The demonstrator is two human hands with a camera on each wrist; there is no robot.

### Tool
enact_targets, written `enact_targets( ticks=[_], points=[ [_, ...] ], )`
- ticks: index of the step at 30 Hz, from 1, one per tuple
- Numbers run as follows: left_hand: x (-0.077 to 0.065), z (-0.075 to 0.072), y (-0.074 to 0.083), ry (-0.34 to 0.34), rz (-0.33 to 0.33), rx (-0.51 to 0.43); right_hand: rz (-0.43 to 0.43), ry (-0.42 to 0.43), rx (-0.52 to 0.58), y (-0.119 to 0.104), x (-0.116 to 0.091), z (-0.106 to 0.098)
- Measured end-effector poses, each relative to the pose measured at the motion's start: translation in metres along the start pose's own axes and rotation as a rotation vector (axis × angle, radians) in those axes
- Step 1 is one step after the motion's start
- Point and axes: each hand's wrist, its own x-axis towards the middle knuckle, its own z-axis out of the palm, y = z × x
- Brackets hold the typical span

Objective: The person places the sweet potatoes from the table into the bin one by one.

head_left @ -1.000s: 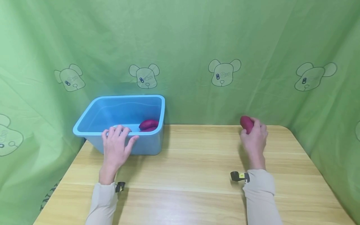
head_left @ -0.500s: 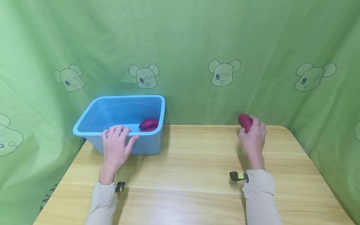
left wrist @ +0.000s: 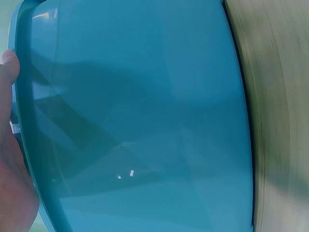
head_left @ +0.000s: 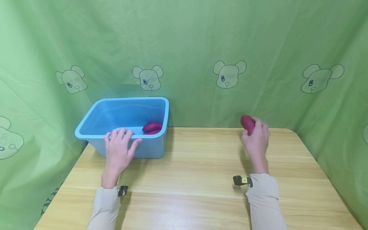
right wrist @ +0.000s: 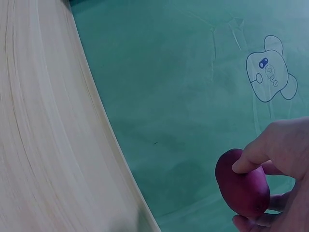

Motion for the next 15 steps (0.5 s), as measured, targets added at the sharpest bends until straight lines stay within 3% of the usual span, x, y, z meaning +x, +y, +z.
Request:
enact_targets(
  ticks=[15],
  points=[
    [0.0003, -0.0002, 0.0006, -0.008, -0.002, 0.006, -0.047, 0.029, 0.001, -0.0085, -0.0035, 0.0019]
  ],
)
